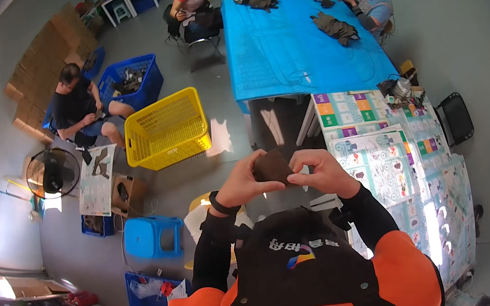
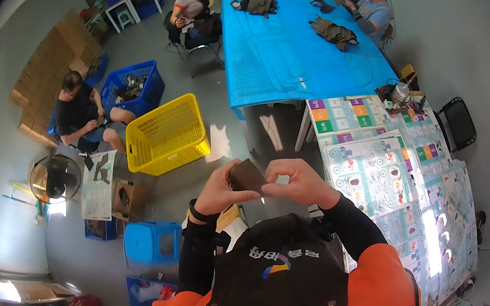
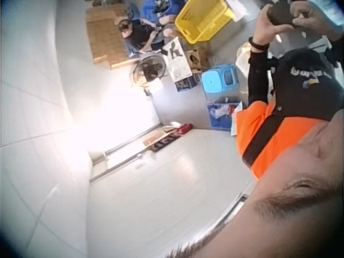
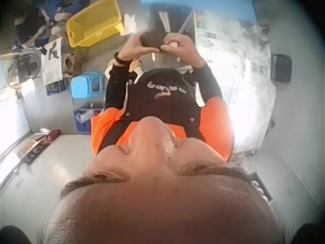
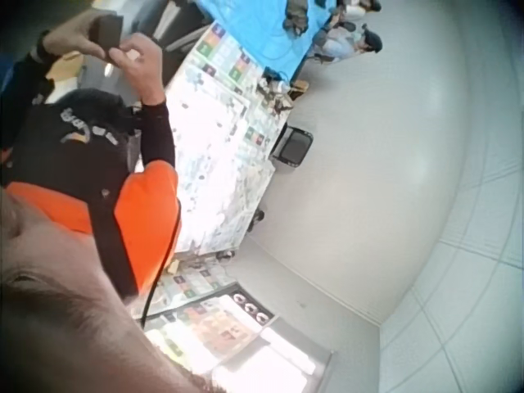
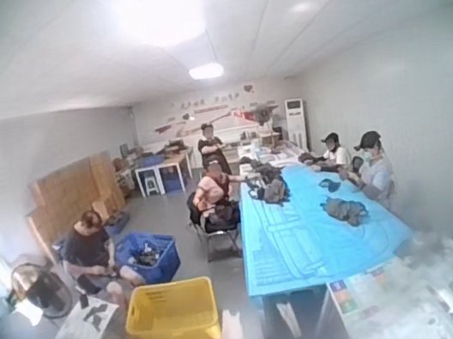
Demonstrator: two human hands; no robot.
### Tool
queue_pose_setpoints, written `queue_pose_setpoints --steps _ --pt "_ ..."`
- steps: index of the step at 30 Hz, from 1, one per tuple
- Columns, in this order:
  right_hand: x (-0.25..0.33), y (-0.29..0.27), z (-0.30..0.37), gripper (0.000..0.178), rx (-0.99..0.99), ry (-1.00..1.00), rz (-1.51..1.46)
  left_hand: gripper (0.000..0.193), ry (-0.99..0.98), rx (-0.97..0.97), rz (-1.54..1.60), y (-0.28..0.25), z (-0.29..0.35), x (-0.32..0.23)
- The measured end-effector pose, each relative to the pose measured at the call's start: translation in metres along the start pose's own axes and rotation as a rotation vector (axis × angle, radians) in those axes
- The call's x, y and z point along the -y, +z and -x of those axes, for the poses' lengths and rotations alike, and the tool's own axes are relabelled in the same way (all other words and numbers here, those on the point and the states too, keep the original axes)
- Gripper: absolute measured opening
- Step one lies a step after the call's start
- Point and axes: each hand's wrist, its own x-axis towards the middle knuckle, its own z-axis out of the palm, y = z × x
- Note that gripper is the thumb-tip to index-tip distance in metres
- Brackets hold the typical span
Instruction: Inspecting and applying glue to shoe upper components in a manufacturing setting.
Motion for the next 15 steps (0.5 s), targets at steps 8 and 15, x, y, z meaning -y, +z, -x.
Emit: queue_pose_setpoints --steps 8,15 --pt "-0.014 0.028 -0.062 0.014 0.184 0.102 -0.198 0.044 0.029 -0.209 0.093 -0.04 0.029 0.007" --pt "-0.033 0.041 -0.106 0.014 0.423 0.209 -0.273 0.047 0.001 -0.438 0.204 -0.046 0.051 0.021"
